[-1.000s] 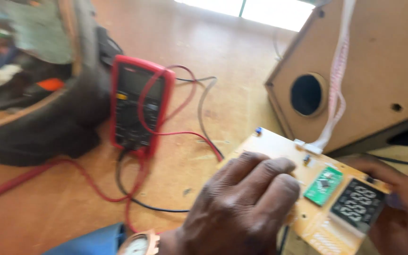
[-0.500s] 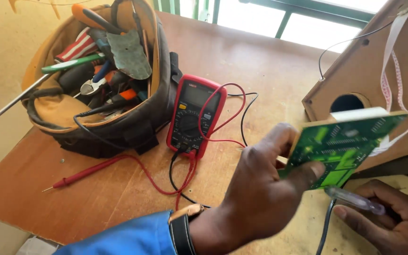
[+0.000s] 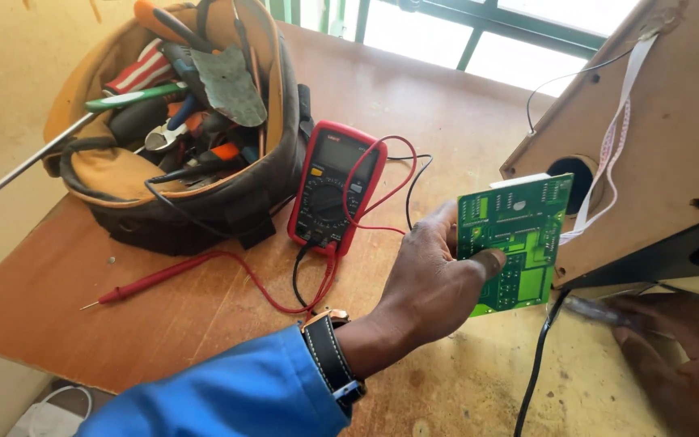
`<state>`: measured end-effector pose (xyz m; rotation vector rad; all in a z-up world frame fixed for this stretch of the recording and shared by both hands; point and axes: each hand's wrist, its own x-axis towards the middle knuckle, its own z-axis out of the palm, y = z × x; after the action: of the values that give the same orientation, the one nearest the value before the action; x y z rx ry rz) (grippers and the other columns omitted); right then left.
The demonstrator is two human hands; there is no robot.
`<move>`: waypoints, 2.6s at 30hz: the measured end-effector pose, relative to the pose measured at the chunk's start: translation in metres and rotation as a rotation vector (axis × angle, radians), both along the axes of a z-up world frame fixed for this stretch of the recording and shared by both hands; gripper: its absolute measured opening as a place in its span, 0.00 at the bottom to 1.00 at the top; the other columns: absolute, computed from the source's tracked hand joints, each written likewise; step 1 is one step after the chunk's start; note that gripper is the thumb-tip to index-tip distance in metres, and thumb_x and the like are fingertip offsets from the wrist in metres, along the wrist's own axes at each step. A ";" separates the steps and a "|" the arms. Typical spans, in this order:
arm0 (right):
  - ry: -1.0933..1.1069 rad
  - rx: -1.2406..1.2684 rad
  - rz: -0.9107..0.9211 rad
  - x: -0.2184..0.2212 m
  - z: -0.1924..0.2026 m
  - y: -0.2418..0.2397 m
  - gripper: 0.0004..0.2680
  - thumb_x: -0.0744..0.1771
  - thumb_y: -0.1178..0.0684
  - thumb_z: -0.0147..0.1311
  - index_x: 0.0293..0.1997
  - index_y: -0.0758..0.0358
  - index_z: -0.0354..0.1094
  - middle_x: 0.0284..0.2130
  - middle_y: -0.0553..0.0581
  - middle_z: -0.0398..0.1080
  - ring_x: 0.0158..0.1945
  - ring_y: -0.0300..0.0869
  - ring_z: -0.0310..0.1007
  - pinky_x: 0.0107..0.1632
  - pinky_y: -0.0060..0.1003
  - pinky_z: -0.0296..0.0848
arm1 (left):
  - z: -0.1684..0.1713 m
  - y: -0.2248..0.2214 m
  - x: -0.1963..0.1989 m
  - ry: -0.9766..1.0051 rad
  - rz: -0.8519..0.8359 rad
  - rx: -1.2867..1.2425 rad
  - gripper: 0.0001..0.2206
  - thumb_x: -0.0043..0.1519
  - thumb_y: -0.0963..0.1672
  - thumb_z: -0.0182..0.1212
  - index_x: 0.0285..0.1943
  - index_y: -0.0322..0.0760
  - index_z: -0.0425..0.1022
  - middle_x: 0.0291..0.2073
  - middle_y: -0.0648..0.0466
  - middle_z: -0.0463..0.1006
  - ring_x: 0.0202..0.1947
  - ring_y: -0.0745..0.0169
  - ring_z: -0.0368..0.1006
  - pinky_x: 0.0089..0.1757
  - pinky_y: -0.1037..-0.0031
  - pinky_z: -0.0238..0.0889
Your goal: Testing and repairing a circuit board using a multimeter and a soldering iron on a workbench.
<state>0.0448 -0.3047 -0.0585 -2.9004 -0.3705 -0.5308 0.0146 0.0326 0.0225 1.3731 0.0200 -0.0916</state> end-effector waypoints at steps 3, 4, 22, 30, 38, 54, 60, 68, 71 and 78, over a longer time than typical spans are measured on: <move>-0.042 -0.025 0.019 -0.001 0.008 -0.003 0.16 0.63 0.51 0.60 0.56 0.59 0.78 0.55 0.61 0.76 0.65 0.56 0.70 0.70 0.51 0.65 | 0.000 0.001 -0.001 0.017 0.023 0.120 0.18 0.55 0.42 0.55 0.55 0.39 0.74 0.48 0.50 0.84 0.48 0.54 0.82 0.41 0.66 0.80; -0.034 -0.037 -0.003 0.001 0.012 -0.002 0.17 0.63 0.52 0.58 0.58 0.60 0.76 0.60 0.63 0.74 0.67 0.57 0.69 0.72 0.52 0.63 | 0.000 0.003 0.000 0.031 0.045 0.144 0.18 0.55 0.42 0.55 0.55 0.40 0.75 0.48 0.51 0.83 0.47 0.55 0.81 0.40 0.66 0.80; 0.015 -0.110 0.479 -0.005 0.153 0.301 0.24 0.69 0.37 0.53 0.67 0.66 0.60 0.58 0.71 0.68 0.56 0.61 0.69 0.54 0.60 0.70 | 0.006 0.033 -0.034 -0.055 0.158 0.321 0.04 0.49 0.41 0.50 0.23 0.39 0.61 0.21 0.51 0.72 0.28 0.61 0.58 0.29 0.57 0.50; 0.658 0.017 0.586 0.068 0.164 0.319 0.17 0.67 0.50 0.52 0.64 0.42 0.71 0.44 0.49 0.78 0.42 0.38 0.68 0.45 0.38 0.64 | 0.038 0.100 -0.044 -0.722 0.490 0.693 0.06 0.63 0.40 0.52 0.45 0.37 0.72 0.33 0.50 0.80 0.31 0.58 0.75 0.35 0.66 0.69; 0.557 -0.201 0.443 0.032 0.165 0.304 0.19 0.66 0.41 0.53 0.68 0.33 0.66 0.56 0.48 0.74 0.52 0.45 0.74 0.54 0.46 0.72 | 0.018 0.132 0.008 -0.824 0.410 1.125 0.05 0.61 0.41 0.58 0.42 0.37 0.78 0.32 0.46 0.82 0.32 0.40 0.76 0.31 0.53 0.64; 0.162 0.044 0.138 -0.038 0.085 0.315 0.11 0.63 0.38 0.61 0.27 0.51 0.73 0.20 0.52 0.76 0.31 0.55 0.76 0.41 0.51 0.66 | 0.007 0.162 0.020 -0.907 0.317 1.047 0.06 0.57 0.47 0.64 0.33 0.46 0.83 0.23 0.49 0.82 0.25 0.39 0.74 0.28 0.54 0.60; -0.098 0.085 0.752 -0.024 0.084 0.299 0.03 0.65 0.60 0.54 0.40 0.62 0.71 0.29 0.55 0.70 0.30 0.51 0.68 0.34 0.48 0.66 | 0.005 0.165 0.019 -0.918 0.316 1.043 0.06 0.57 0.47 0.63 0.34 0.45 0.84 0.22 0.48 0.80 0.24 0.38 0.73 0.27 0.55 0.59; -0.137 0.030 1.132 -0.001 0.097 0.286 0.05 0.69 0.59 0.54 0.46 0.63 0.76 0.42 0.59 0.75 0.45 0.55 0.76 0.46 0.47 0.76 | 0.006 0.163 0.018 -0.906 0.326 1.043 0.06 0.57 0.46 0.64 0.34 0.44 0.84 0.22 0.47 0.81 0.22 0.39 0.73 0.27 0.55 0.60; -0.134 0.015 1.156 0.001 0.097 0.285 0.09 0.70 0.61 0.44 0.48 0.63 0.74 0.45 0.60 0.75 0.47 0.59 0.75 0.45 0.50 0.74 | 0.006 0.162 0.017 -0.899 0.324 1.048 0.06 0.58 0.47 0.65 0.35 0.45 0.85 0.23 0.49 0.82 0.22 0.43 0.74 0.28 0.56 0.60; -0.072 0.002 1.188 0.007 0.107 0.282 0.04 0.67 0.60 0.55 0.44 0.61 0.75 0.36 0.55 0.74 0.37 0.51 0.72 0.36 0.45 0.72 | 0.006 0.158 0.017 -0.892 0.333 1.068 0.08 0.59 0.47 0.63 0.40 0.46 0.85 0.28 0.50 0.85 0.29 0.42 0.78 0.32 0.56 0.63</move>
<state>0.0519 -0.0228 0.0486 -2.0767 -1.8497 -0.3781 0.0318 0.1905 0.0289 2.3352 -0.5128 0.9358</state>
